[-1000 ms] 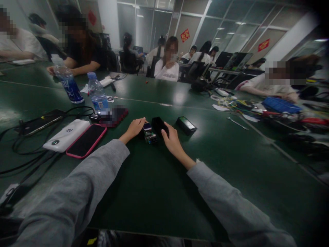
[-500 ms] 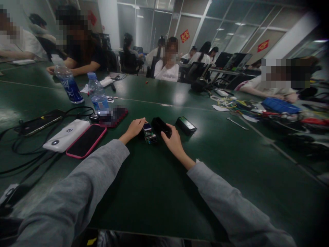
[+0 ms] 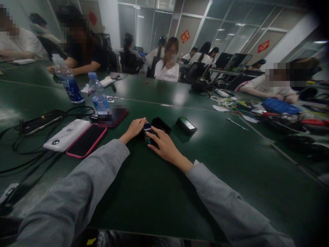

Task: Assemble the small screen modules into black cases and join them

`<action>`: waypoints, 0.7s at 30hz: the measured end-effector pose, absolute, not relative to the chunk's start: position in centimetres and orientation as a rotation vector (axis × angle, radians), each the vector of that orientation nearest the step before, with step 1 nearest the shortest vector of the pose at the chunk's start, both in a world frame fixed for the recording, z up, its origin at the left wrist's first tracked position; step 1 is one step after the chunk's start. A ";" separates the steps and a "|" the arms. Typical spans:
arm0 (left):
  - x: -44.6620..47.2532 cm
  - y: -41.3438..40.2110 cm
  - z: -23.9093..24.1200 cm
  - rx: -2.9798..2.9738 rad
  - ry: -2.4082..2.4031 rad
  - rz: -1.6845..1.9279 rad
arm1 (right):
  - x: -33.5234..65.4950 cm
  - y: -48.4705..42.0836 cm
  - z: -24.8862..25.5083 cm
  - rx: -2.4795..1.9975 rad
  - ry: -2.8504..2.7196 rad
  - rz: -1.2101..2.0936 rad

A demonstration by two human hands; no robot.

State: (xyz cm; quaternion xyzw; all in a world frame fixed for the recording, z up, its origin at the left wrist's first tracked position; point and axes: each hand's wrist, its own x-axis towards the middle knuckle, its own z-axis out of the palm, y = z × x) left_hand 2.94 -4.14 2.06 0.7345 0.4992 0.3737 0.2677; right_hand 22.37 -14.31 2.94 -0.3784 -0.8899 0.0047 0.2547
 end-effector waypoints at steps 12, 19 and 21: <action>2.9 -4.0 1.8 1.965 1.338 1.019 | 22.9 -13.8 2.7 -1.238 -2.162 -0.102; 2.7 -4.1 1.7 1.944 1.341 1.004 | 24.3 -12.8 1.6 -1.299 -2.082 0.074; 2.6 -4.1 1.8 1.927 1.354 0.991 | 24.7 -14.7 2.1 -1.270 -2.104 0.073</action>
